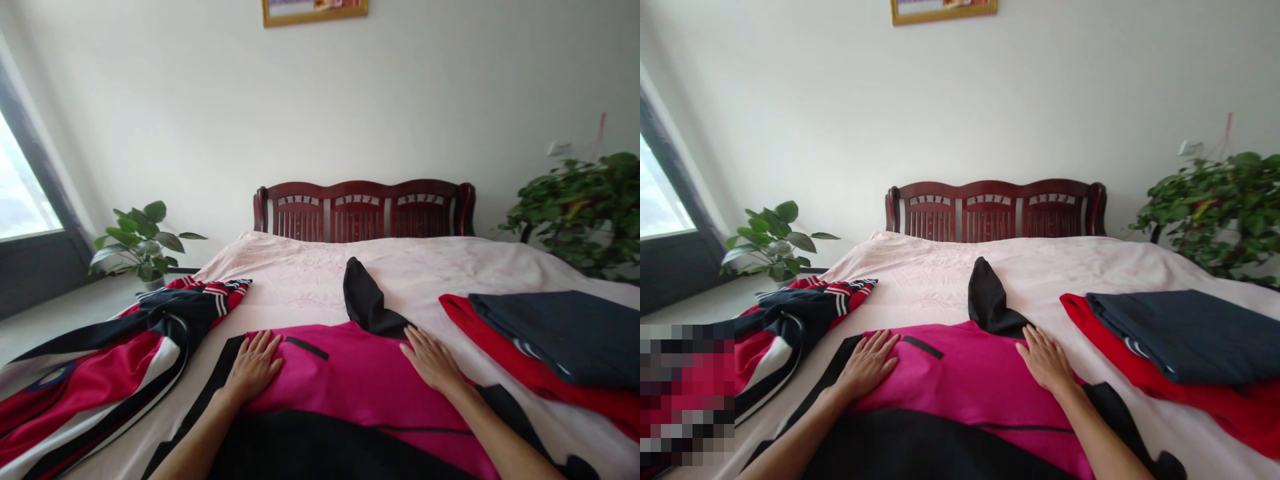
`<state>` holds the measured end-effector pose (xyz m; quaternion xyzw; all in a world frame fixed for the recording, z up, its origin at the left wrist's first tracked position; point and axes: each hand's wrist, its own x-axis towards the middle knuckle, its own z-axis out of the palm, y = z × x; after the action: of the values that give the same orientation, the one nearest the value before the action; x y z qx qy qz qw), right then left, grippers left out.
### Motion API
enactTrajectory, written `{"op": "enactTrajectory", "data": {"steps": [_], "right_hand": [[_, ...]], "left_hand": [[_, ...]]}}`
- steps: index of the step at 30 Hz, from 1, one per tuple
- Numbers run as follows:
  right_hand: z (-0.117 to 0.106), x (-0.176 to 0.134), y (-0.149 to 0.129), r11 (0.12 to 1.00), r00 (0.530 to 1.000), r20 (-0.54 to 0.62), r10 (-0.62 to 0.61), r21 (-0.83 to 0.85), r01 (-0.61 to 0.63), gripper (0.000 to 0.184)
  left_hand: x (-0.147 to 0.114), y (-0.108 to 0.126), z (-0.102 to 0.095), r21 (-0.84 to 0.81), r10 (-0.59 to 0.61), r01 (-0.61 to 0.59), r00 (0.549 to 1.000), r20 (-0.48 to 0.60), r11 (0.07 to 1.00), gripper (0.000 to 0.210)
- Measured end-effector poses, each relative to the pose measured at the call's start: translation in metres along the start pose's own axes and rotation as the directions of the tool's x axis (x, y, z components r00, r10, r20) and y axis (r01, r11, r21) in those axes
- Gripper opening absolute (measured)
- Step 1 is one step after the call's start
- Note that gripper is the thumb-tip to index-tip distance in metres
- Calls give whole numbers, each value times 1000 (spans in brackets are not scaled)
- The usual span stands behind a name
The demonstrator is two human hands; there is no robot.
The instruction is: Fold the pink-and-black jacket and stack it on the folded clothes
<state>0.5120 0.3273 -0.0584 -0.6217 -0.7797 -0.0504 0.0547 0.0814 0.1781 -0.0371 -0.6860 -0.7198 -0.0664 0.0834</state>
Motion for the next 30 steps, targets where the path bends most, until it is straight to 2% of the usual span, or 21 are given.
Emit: {"op": "enactTrajectory", "data": {"steps": [11, 15, 20, 30], "right_hand": [[-2, 4, 2, 1000, 1000, -14, -2, 11, 2, 74], [1, 6, 5, 999, 999, -45, 3, 46, -1, 71], [4, 7, 9, 992, 996, -80, -50, 108, 59, 64], [18, 14, 17, 989, 988, -142, -60, 123, 78, 67]], "left_hand": [[-1, -1, 2, -35, 10, -12, 999, -47, 999, 56], [-1, -1, 2, -52, 5, -7, 999, -45, 999, 56], [-2, 0, 1, -64, 4, -8, 998, -60, 998, 55], [-1, 0, 4, -83, -16, 11, 998, -62, 996, 55]]}}
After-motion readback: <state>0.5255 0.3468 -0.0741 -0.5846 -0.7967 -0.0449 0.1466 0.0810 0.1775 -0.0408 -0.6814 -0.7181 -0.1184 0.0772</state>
